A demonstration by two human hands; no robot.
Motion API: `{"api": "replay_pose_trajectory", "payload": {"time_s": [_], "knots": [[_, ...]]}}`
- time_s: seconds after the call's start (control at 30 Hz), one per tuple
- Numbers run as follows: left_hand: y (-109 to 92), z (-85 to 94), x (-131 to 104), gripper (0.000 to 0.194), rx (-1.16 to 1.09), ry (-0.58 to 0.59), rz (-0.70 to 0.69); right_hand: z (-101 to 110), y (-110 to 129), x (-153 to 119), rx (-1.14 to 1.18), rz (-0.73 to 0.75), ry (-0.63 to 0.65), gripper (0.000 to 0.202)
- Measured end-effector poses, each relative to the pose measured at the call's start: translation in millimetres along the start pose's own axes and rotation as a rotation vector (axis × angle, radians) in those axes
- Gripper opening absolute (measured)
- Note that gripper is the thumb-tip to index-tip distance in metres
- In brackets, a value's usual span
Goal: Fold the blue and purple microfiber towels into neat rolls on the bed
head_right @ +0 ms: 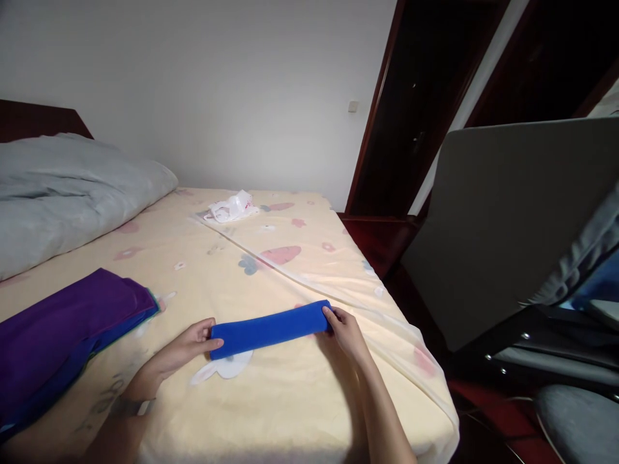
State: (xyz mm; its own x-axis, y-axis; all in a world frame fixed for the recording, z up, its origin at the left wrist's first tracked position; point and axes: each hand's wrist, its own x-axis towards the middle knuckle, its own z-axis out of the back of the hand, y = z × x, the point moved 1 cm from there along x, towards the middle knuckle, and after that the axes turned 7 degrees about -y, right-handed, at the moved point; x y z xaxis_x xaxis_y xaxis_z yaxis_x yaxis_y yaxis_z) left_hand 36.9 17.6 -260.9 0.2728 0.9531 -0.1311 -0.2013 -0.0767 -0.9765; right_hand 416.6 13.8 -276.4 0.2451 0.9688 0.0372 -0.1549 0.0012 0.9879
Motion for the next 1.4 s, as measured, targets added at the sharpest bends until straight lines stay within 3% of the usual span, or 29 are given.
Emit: {"api": "replay_pose_trajectory", "payload": {"time_s": [0.1,0.2,0.3,0.43,0.53,0.6,0.73,0.83,0.93,1.0,1.07,1.17,1.23,1.3,1.37,1.4], "knots": [[-7,-9.4,11,0.038,-0.004,-0.034,-0.009,14,7,9,-0.022,0.037,-0.079,0.054],[-25,-25.5,43,0.041,-0.004,-0.091,-0.062,37,15,35,-0.07,0.096,-0.149,0.056],[-52,-49.1,100,0.04,-0.036,-0.203,-0.21,65,19,86,-0.107,0.145,-0.262,0.058],[-74,-88.7,207,0.042,-0.068,-0.326,-0.318,97,12,175,-0.165,0.157,-0.424,0.068],[-62,-117.0,280,0.04,-0.024,-0.43,-0.354,107,-9,232,-0.266,0.118,-0.525,0.064],[-44,-131.2,312,0.033,0.042,-0.469,-0.37,107,-30,257,-0.347,0.09,-0.577,0.056],[-15,-144.2,334,0.02,0.21,-0.517,-0.429,97,-63,277,-0.492,0.081,-0.662,0.043],[-13,-145.9,333,0.029,0.309,-0.538,-0.467,90,-70,275,-0.568,0.117,-0.719,0.046],[-22,-139.3,321,0.035,0.365,-0.483,-0.475,88,-63,258,-0.608,0.196,-0.771,0.047],[-31,-122.4,296,0.033,0.382,-0.397,-0.477,90,-56,237,-0.62,0.285,-0.79,0.045],[-38,-89.8,253,0.032,0.398,-0.314,-0.486,94,-47,205,-0.622,0.396,-0.781,0.041],[-30,-13.3,163,0.034,0.46,-0.27,-0.484,97,-33,144,-0.596,0.517,-0.754,0.037],[-10,45.5,96,0.036,0.609,-0.388,-0.458,89,-22,98,-0.571,0.554,-0.745,0.037],[16,97.3,27,0.037,0.779,-0.692,-0.388,72,-5,56,-0.554,0.599,-0.707,0.035],[40,132.2,-36,0.041,1.005,-1.019,-0.203,45,16,19,-0.522,0.655,-0.62,0.031],[49,142.8,-62,0.043,1.105,-1.114,-0.088,29,28,4,-0.499,0.676,-0.552,0.03]]}}
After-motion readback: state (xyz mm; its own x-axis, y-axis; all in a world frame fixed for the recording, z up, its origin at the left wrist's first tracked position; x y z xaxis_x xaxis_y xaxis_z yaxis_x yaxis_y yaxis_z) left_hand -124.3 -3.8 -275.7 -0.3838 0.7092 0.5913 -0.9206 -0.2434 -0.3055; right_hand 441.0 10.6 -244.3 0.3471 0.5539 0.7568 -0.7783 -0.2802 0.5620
